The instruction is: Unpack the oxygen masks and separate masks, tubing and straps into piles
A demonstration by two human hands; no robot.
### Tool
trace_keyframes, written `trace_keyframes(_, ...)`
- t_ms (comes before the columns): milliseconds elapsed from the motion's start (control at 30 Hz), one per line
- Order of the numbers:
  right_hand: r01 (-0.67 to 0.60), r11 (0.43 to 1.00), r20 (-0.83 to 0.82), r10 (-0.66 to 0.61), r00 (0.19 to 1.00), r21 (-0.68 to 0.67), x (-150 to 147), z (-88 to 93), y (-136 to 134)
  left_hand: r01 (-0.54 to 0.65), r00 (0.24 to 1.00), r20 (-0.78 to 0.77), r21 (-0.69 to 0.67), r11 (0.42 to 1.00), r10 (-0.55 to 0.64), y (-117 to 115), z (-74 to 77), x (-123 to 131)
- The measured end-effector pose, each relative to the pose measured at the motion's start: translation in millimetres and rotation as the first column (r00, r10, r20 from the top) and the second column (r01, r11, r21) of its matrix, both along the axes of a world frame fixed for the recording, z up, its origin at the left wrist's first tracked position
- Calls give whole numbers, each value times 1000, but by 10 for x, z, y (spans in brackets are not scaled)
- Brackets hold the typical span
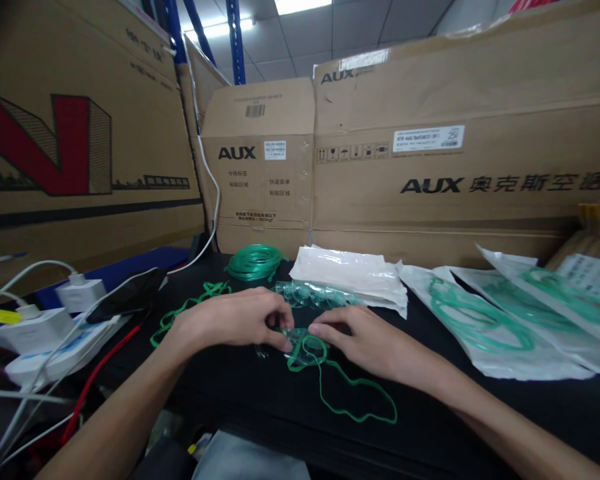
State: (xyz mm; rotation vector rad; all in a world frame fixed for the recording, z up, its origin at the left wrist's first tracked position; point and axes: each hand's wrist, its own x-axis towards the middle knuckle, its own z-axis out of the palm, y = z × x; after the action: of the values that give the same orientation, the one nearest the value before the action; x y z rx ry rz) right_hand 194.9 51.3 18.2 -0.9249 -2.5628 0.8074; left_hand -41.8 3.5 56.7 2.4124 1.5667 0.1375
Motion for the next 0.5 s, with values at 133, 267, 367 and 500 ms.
trace_keyframes(133, -1, 997, -65, -4, 998, -75, 54, -35, 47, 44, 993, 100, 107, 993, -55, 96, -89, 15)
trace_keyframes(267, -30, 987, -156, 6, 988, -155, 54, -26, 55, 110, 938, 278, 320, 941, -205, 88, -108, 67)
trace_keyframes(367, -56, 981, -208, 17, 978, -185, 30, 3, 26, 74, 889, 383, 425, 902, -253, 55, -147, 103)
trace_keyframes(500, -29, 974, -301, -41, 953, -224, 2, 53, -1, -26, 833, 494, 483, 875, -248, 52, -215, 122)
